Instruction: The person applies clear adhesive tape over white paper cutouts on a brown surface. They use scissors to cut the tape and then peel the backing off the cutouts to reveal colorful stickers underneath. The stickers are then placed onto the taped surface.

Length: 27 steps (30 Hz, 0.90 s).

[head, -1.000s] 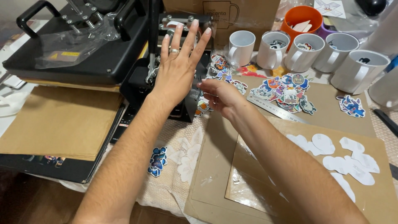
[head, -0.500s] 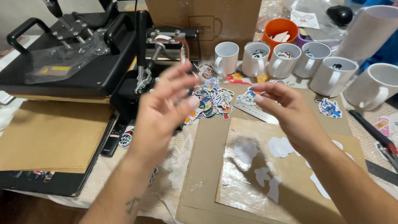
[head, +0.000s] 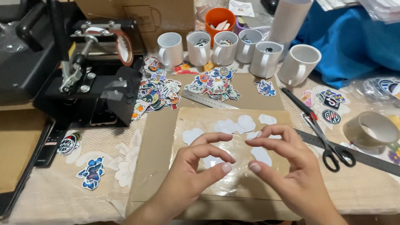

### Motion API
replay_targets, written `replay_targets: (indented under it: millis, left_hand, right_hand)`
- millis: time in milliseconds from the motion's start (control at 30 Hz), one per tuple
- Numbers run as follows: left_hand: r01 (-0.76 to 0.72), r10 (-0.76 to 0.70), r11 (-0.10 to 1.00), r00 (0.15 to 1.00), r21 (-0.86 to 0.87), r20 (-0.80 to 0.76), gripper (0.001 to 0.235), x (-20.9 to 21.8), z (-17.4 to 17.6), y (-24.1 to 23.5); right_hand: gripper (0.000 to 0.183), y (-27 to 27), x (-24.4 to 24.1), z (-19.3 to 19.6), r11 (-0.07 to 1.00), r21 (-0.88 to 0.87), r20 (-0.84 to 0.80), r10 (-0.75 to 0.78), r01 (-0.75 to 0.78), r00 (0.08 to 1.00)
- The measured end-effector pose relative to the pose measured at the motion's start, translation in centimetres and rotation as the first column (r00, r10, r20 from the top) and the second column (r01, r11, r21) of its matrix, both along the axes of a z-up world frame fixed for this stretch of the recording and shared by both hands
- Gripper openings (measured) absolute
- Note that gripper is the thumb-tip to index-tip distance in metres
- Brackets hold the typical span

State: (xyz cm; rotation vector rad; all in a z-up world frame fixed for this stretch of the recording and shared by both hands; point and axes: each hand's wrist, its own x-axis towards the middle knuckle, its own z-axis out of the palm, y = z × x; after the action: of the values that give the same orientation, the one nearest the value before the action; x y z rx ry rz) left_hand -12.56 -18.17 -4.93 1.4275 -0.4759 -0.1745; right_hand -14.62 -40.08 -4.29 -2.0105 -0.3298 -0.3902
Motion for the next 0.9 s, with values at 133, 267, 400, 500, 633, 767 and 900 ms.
replay_targets:
  millis: [133, 267, 400, 500, 633, 767, 900]
  left_hand:
    - [-0.113, 0.085, 0.971, 0.987, 0.210, 0.138, 0.007, -0.7, -0.1, -1.5]
    - [-0.139, 0.083, 0.961, 0.970, 0.241, 0.228, 0.008, -0.9, 0.3, -2.3]
    - [-0.181, 0.108, 0.950, 0.954, 0.253, 0.279, 0.011, -1.0, 0.6, -2.7]
    - [-0.182, 0.159, 0.970, 0.977, 0.162, 0.143, 0.017, -0.9, -0.2, -2.7]
    - [-0.168, 0.168, 0.985, 0.986, -0.029, -0.017, 0.047, -0.5, -2.1, -2.4]
    - [-0.010, -0.014, 0.974, 0.995, -0.225, -0.103, 0.030, -1.3, -3.4, -3.2]
    - [-0.049, 0.015, 0.978, 0.986, -0.201, -0.167, 0.012, -1.9, -3.5, -4.0]
  right_hand:
    - [0.025, -0.3, -0.5, 1.1, 0.990, -0.138, 0.094, 0.044, -0.031, 0.995]
    - [0.003, -0.7, -0.7, 1.5, 0.982, -0.188, 0.207, 0.040, -0.001, 0.977]
    - [0.005, -1.0, -1.3, 0.9, 0.978, -0.205, 0.230, 0.023, 0.025, 0.973]
    - [0.005, -0.6, -1.9, 0.2, 0.976, -0.187, 0.359, -0.042, 0.115, 0.932]
    - [0.007, -1.6, -2.4, -2.0, 0.970, 0.242, 0.167, -0.082, 0.039, 0.983]
    - [0.016, -2.2, -2.7, -5.1, 0.756, 0.650, -0.026, 0.119, -0.074, 0.993]
    - [0.020, -2.1, -3.0, -6.5, 0.677, 0.732, -0.021, 0.137, -0.078, 0.990]
